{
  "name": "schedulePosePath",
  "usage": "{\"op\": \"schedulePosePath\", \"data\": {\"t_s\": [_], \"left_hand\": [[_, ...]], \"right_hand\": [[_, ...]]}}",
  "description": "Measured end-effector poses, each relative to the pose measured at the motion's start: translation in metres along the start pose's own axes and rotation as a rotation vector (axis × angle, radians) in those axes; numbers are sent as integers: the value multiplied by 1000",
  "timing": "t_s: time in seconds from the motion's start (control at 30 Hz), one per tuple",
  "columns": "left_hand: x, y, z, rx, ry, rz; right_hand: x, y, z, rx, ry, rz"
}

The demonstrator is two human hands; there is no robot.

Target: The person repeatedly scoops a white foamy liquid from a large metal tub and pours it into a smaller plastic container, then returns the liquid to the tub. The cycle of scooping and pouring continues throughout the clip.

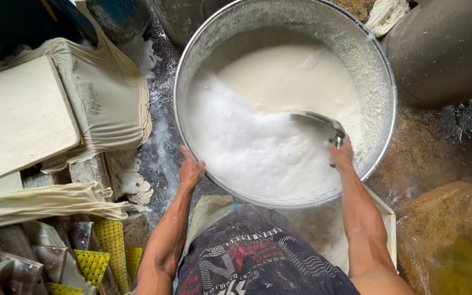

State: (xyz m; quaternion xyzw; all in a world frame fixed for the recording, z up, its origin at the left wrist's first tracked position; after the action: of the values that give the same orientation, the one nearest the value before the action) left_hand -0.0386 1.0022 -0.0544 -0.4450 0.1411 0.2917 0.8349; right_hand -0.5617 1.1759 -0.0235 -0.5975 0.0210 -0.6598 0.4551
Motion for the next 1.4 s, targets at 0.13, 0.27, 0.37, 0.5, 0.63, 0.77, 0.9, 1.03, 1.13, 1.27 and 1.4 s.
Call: {"op": "schedulePosePath", "data": {"t_s": [0.13, 0.27, 0.37, 0.5, 0.63, 0.77, 0.9, 1.03, 1.13, 1.27, 1.4], "left_hand": [[-1, -2, -9, -112, 125, -117], [1, 5, -13, -138, 168, -91], [6, 9, -15, -98, 108, -71], [1, 6, -12, -128, 139, -97], [0, 8, -13, -129, 77, -117], [-3, 7, -10, -144, 17, -184], [-15, 1, -2, -147, -59, -211], [-17, 3, 7, -89, -232, -154], [-27, -4, 7, -154, -130, -204], [-20, -1, 6, -130, -145, -220], [-17, -2, 3, -139, -109, -167]], "right_hand": [[-58, -22, 29, -126, 323, -281], [-91, 6, 59, -152, 582, -674], [-72, 56, 52, 8, 586, -1032], [-40, 100, 20, 49, 707, -1135], [20, 136, -33, 225, 625, -1044], [82, 166, -85, 182, 645, -1065], [155, 185, -129, 181, 374, -761], [217, 206, -141, 318, 131, -358], [238, 215, -133, 360, -50, 25], [233, 218, -109, 341, -265, 334], [198, 208, -90, 336, -289, 482]]}}
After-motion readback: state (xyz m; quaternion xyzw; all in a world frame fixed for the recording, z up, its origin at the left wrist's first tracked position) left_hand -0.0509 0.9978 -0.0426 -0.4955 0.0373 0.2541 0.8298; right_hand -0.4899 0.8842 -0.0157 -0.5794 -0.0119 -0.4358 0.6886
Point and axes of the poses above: each hand's wrist, its own z-axis away from the middle knuckle, its own y-axis out of the palm, x = y × z, the point moved 8 cm from there along -z, towards the middle knuckle, and after that the axes turned 7 degrees about -x, right-handed, at the moved point
